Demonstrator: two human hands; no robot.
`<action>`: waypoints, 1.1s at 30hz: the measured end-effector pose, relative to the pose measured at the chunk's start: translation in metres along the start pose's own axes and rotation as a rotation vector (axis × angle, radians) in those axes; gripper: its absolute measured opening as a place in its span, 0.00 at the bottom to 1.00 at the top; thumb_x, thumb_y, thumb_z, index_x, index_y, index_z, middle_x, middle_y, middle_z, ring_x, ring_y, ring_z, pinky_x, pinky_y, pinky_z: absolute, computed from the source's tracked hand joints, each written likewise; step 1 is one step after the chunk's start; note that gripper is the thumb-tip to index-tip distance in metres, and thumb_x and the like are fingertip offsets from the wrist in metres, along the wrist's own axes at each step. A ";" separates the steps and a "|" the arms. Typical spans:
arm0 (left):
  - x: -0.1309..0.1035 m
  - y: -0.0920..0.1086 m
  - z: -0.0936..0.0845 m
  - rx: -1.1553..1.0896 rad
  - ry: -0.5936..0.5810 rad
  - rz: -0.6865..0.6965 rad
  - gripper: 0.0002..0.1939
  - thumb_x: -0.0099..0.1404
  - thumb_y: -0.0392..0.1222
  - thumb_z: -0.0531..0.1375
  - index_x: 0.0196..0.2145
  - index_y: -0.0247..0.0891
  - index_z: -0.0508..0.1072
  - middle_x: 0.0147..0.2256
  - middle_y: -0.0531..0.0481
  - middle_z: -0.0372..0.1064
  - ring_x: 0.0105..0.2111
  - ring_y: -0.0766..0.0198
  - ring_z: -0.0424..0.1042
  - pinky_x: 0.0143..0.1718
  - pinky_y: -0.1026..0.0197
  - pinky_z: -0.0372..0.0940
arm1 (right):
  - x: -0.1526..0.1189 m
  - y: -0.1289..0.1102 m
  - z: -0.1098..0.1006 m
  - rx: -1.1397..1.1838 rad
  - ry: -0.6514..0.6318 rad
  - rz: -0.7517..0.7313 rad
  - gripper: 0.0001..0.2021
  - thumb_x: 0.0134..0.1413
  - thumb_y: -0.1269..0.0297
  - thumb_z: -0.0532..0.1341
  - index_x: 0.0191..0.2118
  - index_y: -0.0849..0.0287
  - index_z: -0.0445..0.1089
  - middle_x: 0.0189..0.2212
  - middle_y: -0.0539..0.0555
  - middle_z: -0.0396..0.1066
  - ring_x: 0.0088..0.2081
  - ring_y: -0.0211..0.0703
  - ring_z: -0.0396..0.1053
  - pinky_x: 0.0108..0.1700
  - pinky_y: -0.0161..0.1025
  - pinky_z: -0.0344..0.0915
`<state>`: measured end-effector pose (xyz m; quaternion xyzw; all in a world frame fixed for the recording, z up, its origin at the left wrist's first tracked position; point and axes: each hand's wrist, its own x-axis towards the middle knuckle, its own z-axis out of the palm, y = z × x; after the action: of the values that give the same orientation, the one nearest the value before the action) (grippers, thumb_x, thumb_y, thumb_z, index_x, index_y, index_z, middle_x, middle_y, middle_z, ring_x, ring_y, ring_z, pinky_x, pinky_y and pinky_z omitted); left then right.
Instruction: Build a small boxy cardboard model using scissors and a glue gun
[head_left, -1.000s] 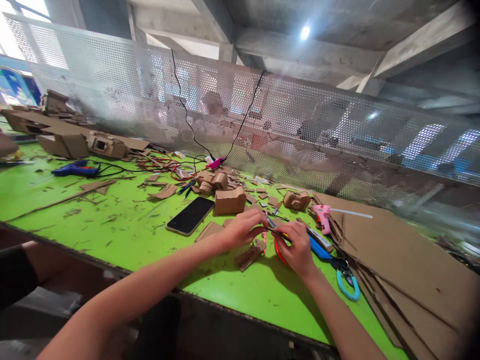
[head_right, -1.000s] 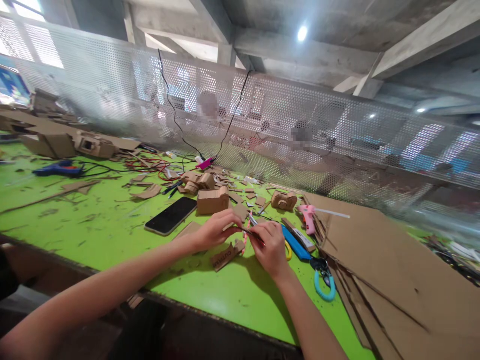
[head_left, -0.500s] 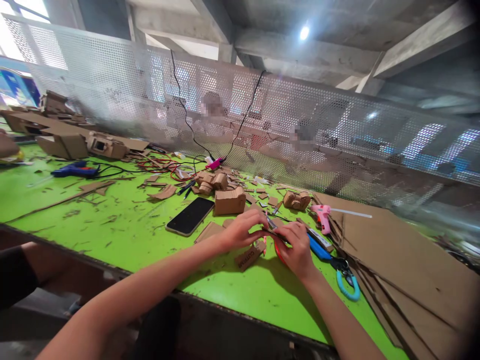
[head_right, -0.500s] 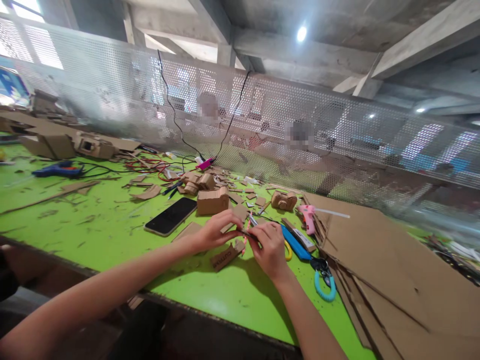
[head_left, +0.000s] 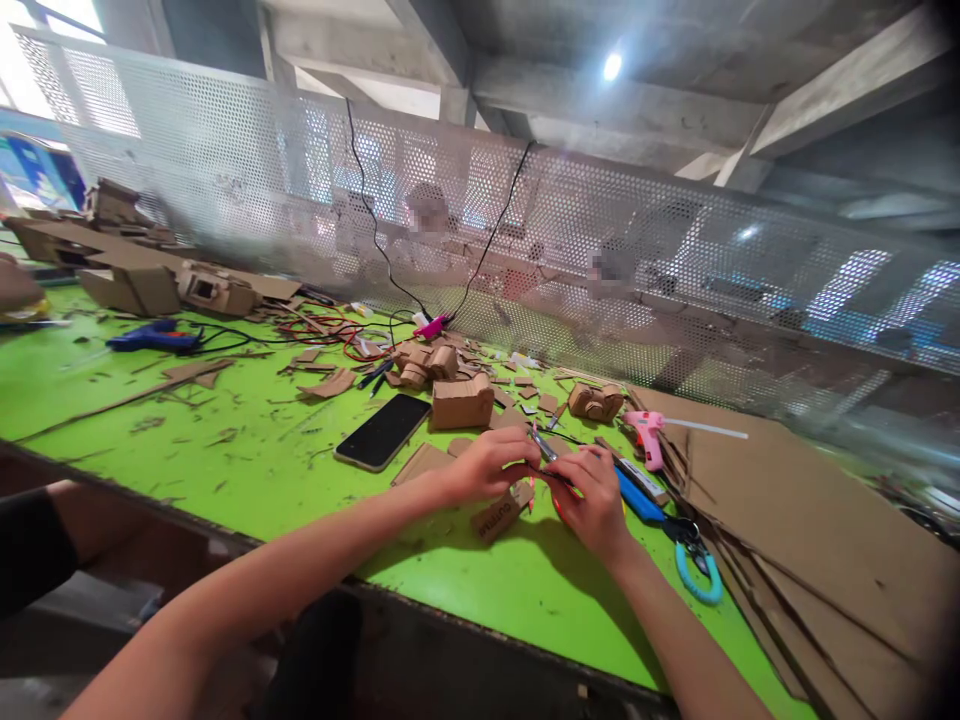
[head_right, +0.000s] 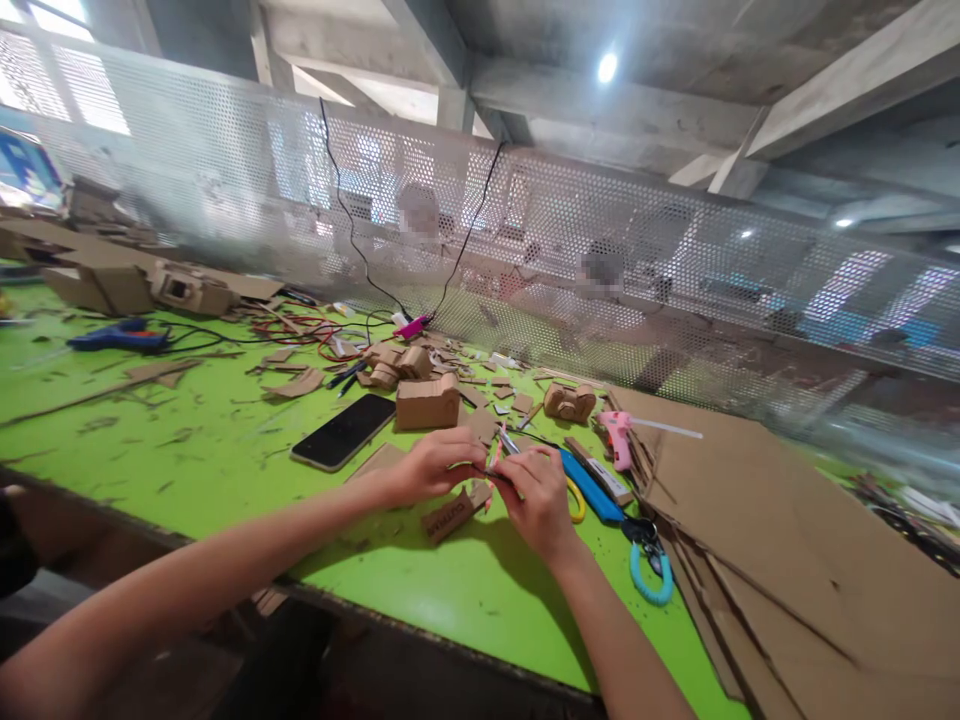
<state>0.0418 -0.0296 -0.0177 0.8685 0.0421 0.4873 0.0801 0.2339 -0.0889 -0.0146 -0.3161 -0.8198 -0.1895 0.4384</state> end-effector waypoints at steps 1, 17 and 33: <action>0.000 0.000 0.001 -0.004 -0.008 0.001 0.05 0.66 0.35 0.54 0.34 0.35 0.70 0.30 0.47 0.70 0.30 0.65 0.68 0.31 0.64 0.64 | 0.000 0.001 0.000 0.007 -0.003 -0.007 0.05 0.57 0.72 0.62 0.38 0.55 0.68 0.30 0.50 0.74 0.32 0.42 0.69 0.44 0.46 0.61; 0.001 0.005 0.001 0.099 0.113 -0.041 0.06 0.66 0.35 0.55 0.32 0.35 0.69 0.26 0.49 0.68 0.27 0.66 0.67 0.28 0.65 0.63 | 0.002 -0.003 -0.001 0.162 0.025 0.123 0.06 0.57 0.71 0.62 0.39 0.55 0.67 0.30 0.52 0.71 0.35 0.45 0.68 0.38 0.43 0.63; 0.006 0.009 0.000 0.105 0.110 0.033 0.04 0.66 0.36 0.57 0.37 0.36 0.72 0.33 0.46 0.73 0.34 0.64 0.69 0.35 0.63 0.66 | 0.004 -0.001 -0.003 0.062 0.080 0.066 0.05 0.56 0.70 0.63 0.38 0.55 0.71 0.30 0.51 0.73 0.33 0.43 0.70 0.36 0.42 0.64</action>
<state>0.0450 -0.0372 -0.0114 0.8440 0.0577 0.5327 0.0240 0.2335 -0.0902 -0.0099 -0.3212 -0.7962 -0.1618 0.4865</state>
